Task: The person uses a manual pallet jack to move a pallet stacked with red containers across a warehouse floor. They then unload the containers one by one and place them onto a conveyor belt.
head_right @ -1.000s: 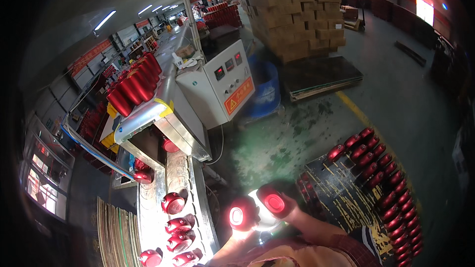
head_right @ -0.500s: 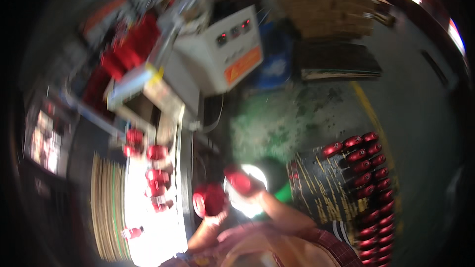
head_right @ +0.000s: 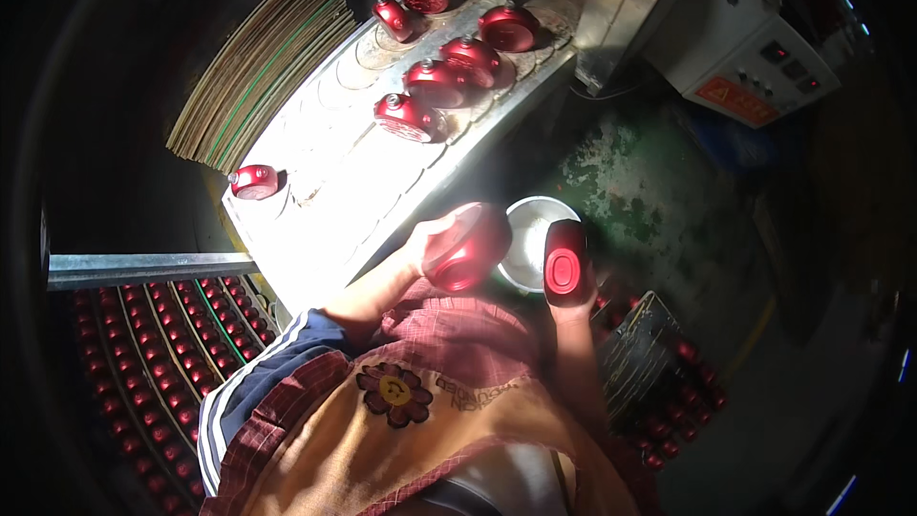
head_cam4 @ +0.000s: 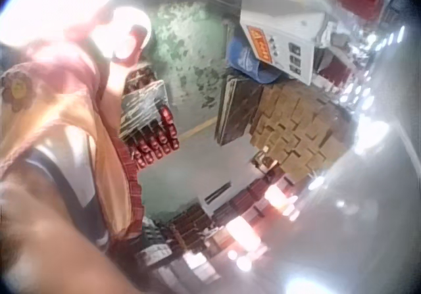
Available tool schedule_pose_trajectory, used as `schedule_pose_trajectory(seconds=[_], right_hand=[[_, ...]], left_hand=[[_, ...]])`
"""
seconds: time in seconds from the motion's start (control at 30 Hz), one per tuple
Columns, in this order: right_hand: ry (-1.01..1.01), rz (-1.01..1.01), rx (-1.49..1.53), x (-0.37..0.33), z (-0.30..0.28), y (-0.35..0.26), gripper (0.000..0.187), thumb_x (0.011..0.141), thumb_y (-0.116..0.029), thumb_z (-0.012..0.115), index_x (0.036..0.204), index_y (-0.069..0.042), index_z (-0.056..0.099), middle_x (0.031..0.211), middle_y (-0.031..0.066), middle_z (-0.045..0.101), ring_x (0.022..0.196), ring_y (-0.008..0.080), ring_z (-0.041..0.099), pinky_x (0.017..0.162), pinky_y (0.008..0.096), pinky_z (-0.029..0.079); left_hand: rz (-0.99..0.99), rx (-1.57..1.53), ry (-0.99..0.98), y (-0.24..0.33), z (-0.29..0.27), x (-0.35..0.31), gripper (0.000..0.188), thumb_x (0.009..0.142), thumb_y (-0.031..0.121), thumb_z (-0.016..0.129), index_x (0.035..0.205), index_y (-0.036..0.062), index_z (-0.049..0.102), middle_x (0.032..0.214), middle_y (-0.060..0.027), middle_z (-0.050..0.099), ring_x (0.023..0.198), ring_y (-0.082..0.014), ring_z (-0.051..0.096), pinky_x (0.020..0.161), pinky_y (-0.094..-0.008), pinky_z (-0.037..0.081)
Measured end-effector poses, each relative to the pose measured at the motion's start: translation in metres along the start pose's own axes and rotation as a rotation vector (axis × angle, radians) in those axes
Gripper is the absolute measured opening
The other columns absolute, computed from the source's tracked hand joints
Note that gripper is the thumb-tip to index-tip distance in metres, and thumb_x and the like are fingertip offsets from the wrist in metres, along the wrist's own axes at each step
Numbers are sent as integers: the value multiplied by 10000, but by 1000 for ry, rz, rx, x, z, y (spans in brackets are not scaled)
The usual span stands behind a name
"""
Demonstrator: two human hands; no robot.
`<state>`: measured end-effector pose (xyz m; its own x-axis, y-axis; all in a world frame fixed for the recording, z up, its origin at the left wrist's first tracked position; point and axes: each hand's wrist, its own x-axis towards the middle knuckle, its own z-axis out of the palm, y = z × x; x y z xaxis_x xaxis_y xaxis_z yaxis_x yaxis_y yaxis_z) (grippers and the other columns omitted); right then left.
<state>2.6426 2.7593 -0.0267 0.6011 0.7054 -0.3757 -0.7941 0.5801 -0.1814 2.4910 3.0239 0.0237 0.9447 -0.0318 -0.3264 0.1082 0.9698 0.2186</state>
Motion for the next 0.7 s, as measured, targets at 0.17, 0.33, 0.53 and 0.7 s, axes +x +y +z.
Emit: schedule_pose_trajectory(seconds=[0.17,0.33,0.53,0.7], right_hand=[[-66,-308,-713,51,115,58,550,913,-113,552,1438,-47,402,1366,136,519,1240,261,521,1077,407,407],[-304,-667,-1651,143,205,156,476,760,-26,772,1219,-75,655,1238,130,556,1167,252,536,1012,347,417],[-375,-810,-1888,258,208,215,432,729,-73,800,1103,-281,737,1307,107,474,1139,268,547,936,339,494],[-367,-672,-2032,335,186,197,502,751,-65,757,1160,-351,701,1357,112,457,1182,323,521,986,374,466]], left_hand=[[384,497,396,129,-17,-120,648,855,254,712,1372,-50,467,1223,-188,615,1104,-257,610,975,-363,502],[770,1160,732,198,-11,-136,495,796,28,706,1282,86,633,1356,-163,530,1294,-259,469,1075,-359,388],[603,1742,1050,213,-18,-47,407,789,135,746,1186,212,694,1488,-102,410,1224,-307,509,973,-403,468],[697,2056,784,221,-33,25,311,808,100,719,1094,216,750,1494,-78,430,1283,-395,388,1100,-450,331]])
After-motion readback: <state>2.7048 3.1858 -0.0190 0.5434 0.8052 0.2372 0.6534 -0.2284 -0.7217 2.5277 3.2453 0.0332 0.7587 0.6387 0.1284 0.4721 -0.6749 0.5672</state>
